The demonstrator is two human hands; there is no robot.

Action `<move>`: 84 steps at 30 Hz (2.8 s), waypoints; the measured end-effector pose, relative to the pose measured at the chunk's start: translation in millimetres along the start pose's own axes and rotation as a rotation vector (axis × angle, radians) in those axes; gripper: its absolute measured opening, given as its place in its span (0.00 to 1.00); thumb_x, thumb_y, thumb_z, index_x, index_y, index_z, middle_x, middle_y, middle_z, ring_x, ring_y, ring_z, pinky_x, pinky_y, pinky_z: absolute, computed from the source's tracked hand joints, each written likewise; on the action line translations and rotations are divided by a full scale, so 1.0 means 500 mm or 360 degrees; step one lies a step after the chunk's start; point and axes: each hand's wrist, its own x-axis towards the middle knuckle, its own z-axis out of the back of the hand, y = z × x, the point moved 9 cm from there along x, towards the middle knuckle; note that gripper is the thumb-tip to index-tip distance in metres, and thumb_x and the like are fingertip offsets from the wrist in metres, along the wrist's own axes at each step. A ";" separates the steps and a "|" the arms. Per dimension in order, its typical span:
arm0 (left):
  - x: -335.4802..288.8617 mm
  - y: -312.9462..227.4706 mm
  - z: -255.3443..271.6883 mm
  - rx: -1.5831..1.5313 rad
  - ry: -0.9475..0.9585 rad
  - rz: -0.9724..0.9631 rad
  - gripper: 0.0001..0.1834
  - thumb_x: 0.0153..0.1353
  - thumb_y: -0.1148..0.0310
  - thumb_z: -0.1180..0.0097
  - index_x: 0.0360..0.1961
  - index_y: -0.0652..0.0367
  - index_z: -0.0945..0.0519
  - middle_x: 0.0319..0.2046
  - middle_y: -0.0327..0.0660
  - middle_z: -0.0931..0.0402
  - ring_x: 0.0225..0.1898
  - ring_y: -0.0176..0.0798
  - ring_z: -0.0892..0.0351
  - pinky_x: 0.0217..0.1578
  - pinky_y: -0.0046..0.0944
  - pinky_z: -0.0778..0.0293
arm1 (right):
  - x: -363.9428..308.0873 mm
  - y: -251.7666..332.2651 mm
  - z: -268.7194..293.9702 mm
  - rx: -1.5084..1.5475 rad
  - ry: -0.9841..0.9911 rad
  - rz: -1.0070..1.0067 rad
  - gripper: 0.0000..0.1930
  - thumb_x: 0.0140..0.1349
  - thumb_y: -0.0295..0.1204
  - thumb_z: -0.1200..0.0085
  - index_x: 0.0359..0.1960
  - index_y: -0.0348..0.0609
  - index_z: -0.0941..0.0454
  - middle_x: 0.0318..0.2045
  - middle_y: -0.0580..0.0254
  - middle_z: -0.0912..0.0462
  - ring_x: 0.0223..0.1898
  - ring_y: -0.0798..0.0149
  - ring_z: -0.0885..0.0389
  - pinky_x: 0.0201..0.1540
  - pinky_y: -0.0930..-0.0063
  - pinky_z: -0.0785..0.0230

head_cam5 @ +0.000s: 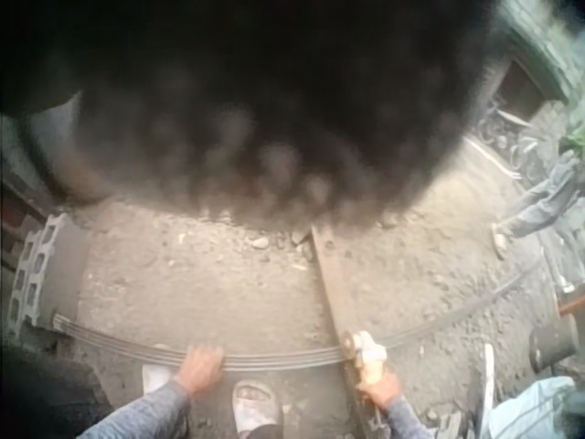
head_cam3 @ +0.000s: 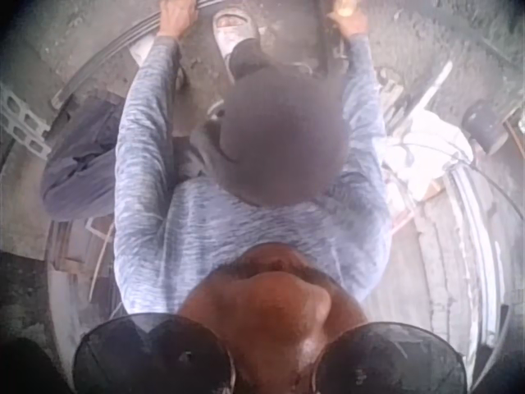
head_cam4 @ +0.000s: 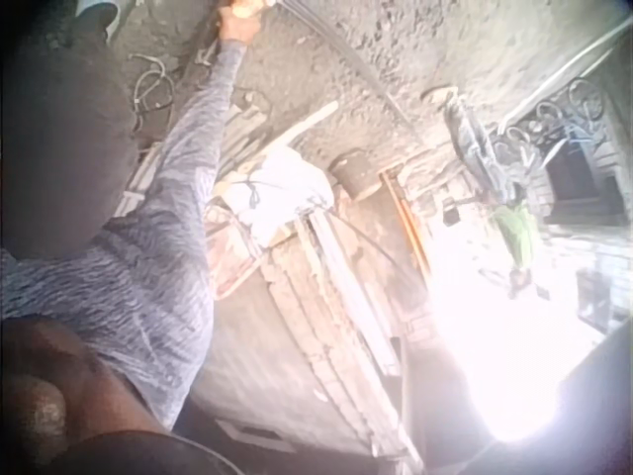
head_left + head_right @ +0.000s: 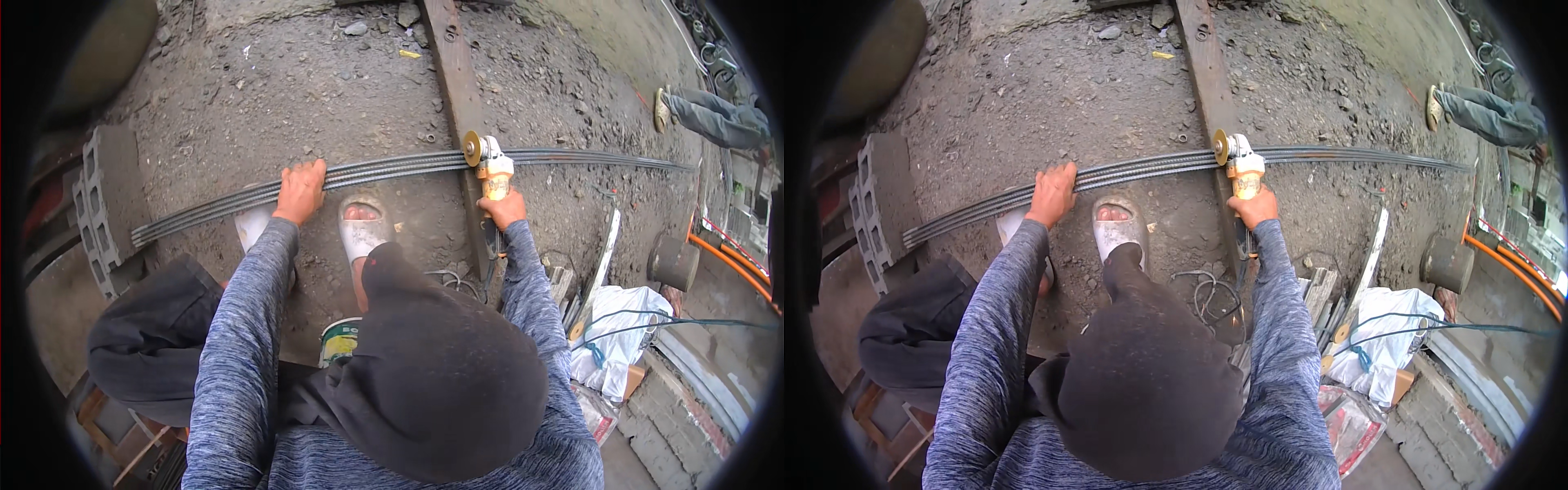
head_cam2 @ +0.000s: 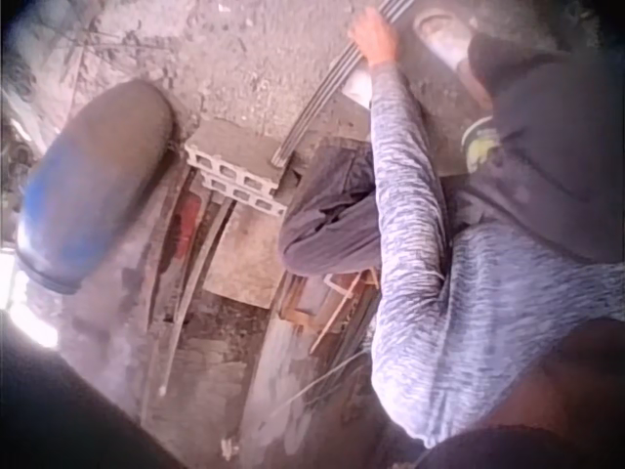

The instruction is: The person cuts metal studs using an angle grinder, hands a cut piece to another worker, and bends rebar rods by hand using a bending setup.

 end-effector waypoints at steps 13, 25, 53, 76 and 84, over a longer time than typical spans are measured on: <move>-0.001 -0.001 0.004 0.0017 -0.0016 -0.0010 0.21 0.49 0.69 0.31 0.40 0.55 0.30 0.37 0.45 0.21 0.44 0.53 0.20 0.45 0.55 0.30 | -0.008 0.018 0.005 -0.0035 0.0044 0.0023 0.27 0.40 0.41 0.30 0.39 0.34 0.19 0.33 0.49 0.12 0.35 0.54 0.12 0.41 0.62 0.21; -0.002 0.009 -0.006 -0.0003 -0.0022 -0.0003 0.19 0.50 0.69 0.33 0.39 0.55 0.30 0.35 0.46 0.21 0.43 0.54 0.19 0.44 0.57 0.30 | 0.007 -0.007 -0.012 -0.0139 0.0068 -0.0061 0.29 0.39 0.43 0.30 0.39 0.33 0.19 0.35 0.47 0.12 0.36 0.51 0.12 0.44 0.61 0.21; -0.007 0.019 -0.015 0.0006 0.0007 0.0024 0.17 0.52 0.69 0.35 0.39 0.54 0.29 0.35 0.44 0.20 0.42 0.52 0.19 0.43 0.56 0.29 | -0.025 0.005 -0.013 0.0031 0.0007 0.0114 0.22 0.41 0.35 0.31 0.37 0.33 0.18 0.31 0.49 0.12 0.32 0.54 0.12 0.39 0.62 0.20; 0.002 0.011 -0.021 -0.0028 0.0054 0.0016 0.15 0.54 0.68 0.37 0.40 0.54 0.29 0.35 0.45 0.20 0.42 0.53 0.19 0.45 0.55 0.31 | -0.041 -0.049 -0.021 0.0105 0.0021 0.0041 0.25 0.40 0.38 0.30 0.37 0.32 0.19 0.31 0.50 0.13 0.31 0.56 0.13 0.38 0.63 0.21; -0.001 0.010 -0.017 -0.0013 0.0032 -0.0002 0.15 0.54 0.69 0.37 0.40 0.54 0.30 0.35 0.46 0.20 0.42 0.54 0.18 0.44 0.56 0.30 | -0.059 -0.061 -0.019 0.0058 -0.0040 0.0075 0.30 0.38 0.39 0.28 0.40 0.30 0.21 0.31 0.48 0.13 0.30 0.55 0.13 0.38 0.62 0.21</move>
